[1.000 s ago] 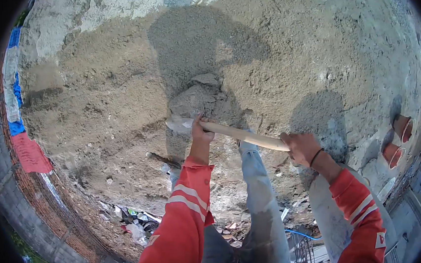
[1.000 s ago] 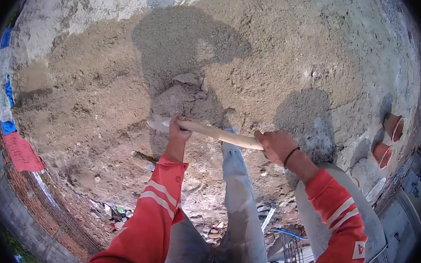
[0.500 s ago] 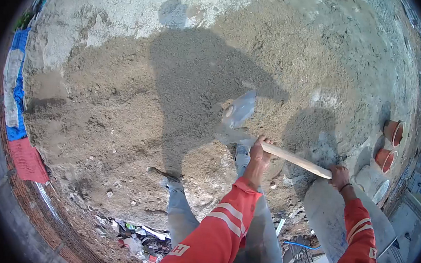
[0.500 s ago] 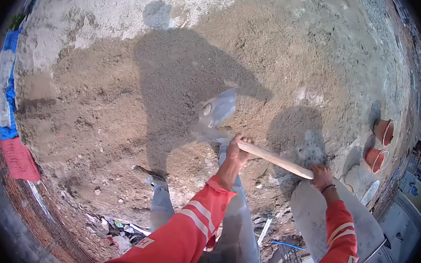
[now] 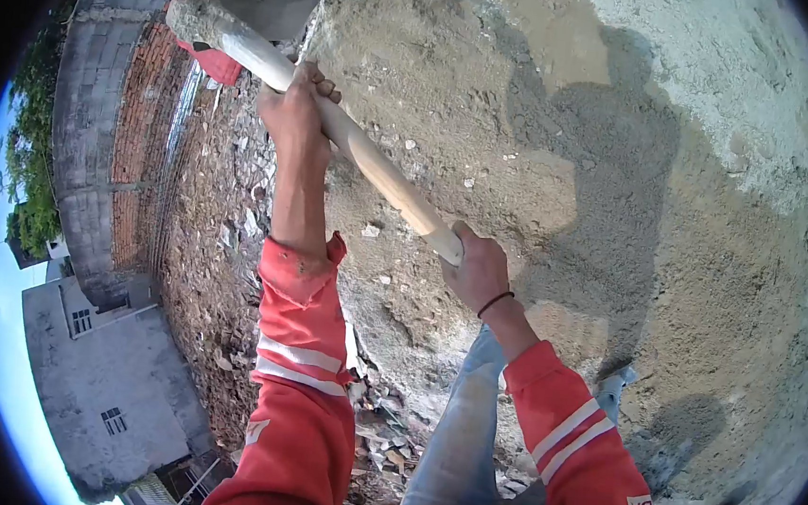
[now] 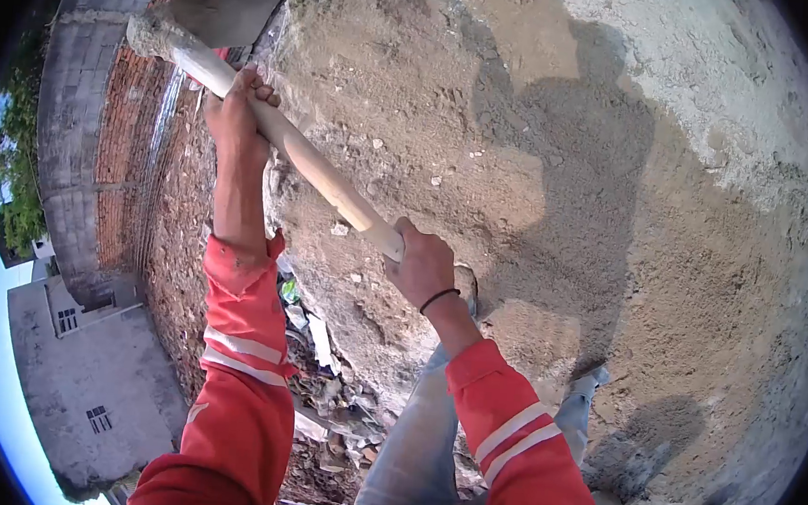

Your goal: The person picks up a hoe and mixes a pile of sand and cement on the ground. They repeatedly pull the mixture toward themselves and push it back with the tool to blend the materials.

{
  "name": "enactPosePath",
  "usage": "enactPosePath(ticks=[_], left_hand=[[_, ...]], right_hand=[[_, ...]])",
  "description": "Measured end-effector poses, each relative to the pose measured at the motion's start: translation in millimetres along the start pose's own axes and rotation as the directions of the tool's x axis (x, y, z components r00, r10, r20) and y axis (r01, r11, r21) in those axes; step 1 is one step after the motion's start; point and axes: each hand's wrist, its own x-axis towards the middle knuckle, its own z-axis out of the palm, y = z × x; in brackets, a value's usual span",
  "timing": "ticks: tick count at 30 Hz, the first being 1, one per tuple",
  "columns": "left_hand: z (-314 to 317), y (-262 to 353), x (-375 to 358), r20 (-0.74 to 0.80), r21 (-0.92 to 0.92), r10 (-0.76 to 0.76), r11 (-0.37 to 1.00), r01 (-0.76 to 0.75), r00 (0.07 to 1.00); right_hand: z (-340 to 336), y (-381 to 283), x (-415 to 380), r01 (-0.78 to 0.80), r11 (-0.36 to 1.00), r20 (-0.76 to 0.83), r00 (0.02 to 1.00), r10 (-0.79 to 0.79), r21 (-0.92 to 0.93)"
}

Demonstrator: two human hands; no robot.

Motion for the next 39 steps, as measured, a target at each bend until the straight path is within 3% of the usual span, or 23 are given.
enactPosePath(ticks=[2, 4, 5, 9, 10, 11, 12, 13, 14, 15, 18, 19, 20, 22, 25, 28, 30, 32, 34, 36, 37, 39], left_hand=[[-45.3, 12.8, 42.3, -0.038, 0.009, 0.081, 0.997, -0.081, 0.996], [-88.8, -5.4, 62.1, -0.078, 0.188, 0.118, 0.977, -0.101, 0.990], [-106.5, -23.0, 61.6, -0.120, 0.236, 0.073, 0.971, -0.043, 0.990], [-156.5, -148.1, -4.9, -0.231, 0.491, -0.061, 0.854, 0.171, 0.971], [-173.0, -202.6, -29.0, -0.281, 0.570, -0.112, 0.779, 0.260, 0.953], [-185.7, -253.7, -61.8, -0.275, 0.508, -0.259, 0.779, 0.368, 0.926], [-190.6, -296.9, -100.2, -0.286, 0.648, -0.326, 0.626, 0.433, 0.901], [-184.3, -307.0, -130.8, -0.304, 0.547, -0.630, 0.498, 0.673, 0.714], [-185.0, -335.9, -154.5, -0.294, 0.603, -0.694, 0.399, 0.691, 0.657], [-163.8, -311.9, -163.1, -0.330, 0.538, -0.714, 0.395, 0.745, 0.617], [-141.7, -336.9, -170.0, -0.321, 0.398, -0.732, 0.472, 0.787, 0.601], [-128.8, -323.2, -163.5, -0.294, 0.241, -0.779, 0.501, 0.831, 0.554], [-123.2, -324.3, -160.0, -0.285, 0.263, -0.776, 0.502, 0.824, 0.563], [-113.5, -321.5, -152.7, -0.167, -0.006, -0.857, 0.495, 0.869, 0.487], [-87.9, -315.2, -160.2, -0.160, 0.030, -0.885, 0.438, 0.899, 0.437], [-50.0, -317.2, -196.4, -0.153, -0.087, -0.883, 0.459, 0.884, 0.444], [-23.5, -323.6, -228.2, -0.111, -0.155, -0.892, 0.452, 0.879, 0.439], [9.5, -331.8, -261.8, -0.062, -0.212, -0.917, 0.397, 0.893, 0.393], [49.2, -340.1, -303.9, 0.056, -0.245, -0.915, 0.374, 0.894, 0.398], [94.5, -358.9, -354.4, 0.052, -0.247, -0.915, 0.375, 0.893, 0.399], [126.3, -363.6, -382.5, 0.079, -0.225, -0.926, 0.344, 0.911, 0.369], [194.2, -370.7, -461.2, 0.039, -0.192, -0.982, 0.176, 0.965, 0.187]], right_hand=[[47.0, -54.5, 58.8, 0.075, 0.995, -0.013, 0.997, -0.074, 0.072], [92.5, -89.7, 99.6, 0.124, 0.980, 0.019, 0.991, -0.129, 0.154], [117.1, -94.5, 112.3, 0.118, 0.981, 0.044, 0.991, -0.126, 0.157], [191.3, -61.4, 106.8, -0.178, 0.983, 0.214, 0.960, 0.183, -0.046], [201.6, -34.8, 84.4, -0.260, 0.963, 0.272, 0.924, 0.269, -0.070], [210.5, -2.2, 57.9, -0.350, 0.921, 0.356, 0.849, 0.389, -0.171], [217.4, 28.8, 26.7, -0.437, 0.873, 0.373, 0.789, 0.488, -0.218], [219.7, 51.9, -1.6, -0.515, 0.815, 0.383, 0.720, 0.579, -0.264], [215.9, 64.9, -18.4, -0.564, 0.775, 0.394, 0.668, 0.631, -0.285], [202.0, 69.9, -16.7, -0.555, 0.780, 0.388, 0.676, 0.626, -0.291], [165.8, 86.4, -10.5, -0.489, 0.831, 0.416, 0.720, 0.556, -0.264], [156.9, 89.4, -0.8, -0.466, 0.845, 0.424, 0.731, 0.535, -0.262], [147.0, 89.5, 7.9, -0.478, 0.844, 0.415, 0.735, 0.536, -0.244], [125.2, 84.5, 18.8, -0.441, 0.867, 0.437, 0.749, 0.498, -0.233], [80.2, 88.9, 6.3, -0.454, 0.862, 0.435, 0.745, 0.505, -0.224], [31.3, 124.8, -31.6, -0.426, 0.881, 0.453, 0.756, 0.472, -0.206], [-15.0, 151.7, -69.7, -0.392, 0.903, 0.459, 0.778, 0.428, -0.177], [-70.4, 188.2, -124.1, -0.459, 0.869, 0.392, 0.777, 0.493, -0.184], [-134.9, 222.7, -183.4, -0.293, 0.944, 0.417, 0.847, 0.330, -0.153], [-206.6, 259.4, -253.4, -0.331, 0.923, 0.396, 0.834, 0.384, -0.197], [-247.9, 272.3, -293.7, -0.367, 0.904, 0.380, 0.822, 0.425, -0.217], [-330.6, 291.3, -378.4, -0.447, 0.831, 0.357, 0.756, 0.548, -0.330]])
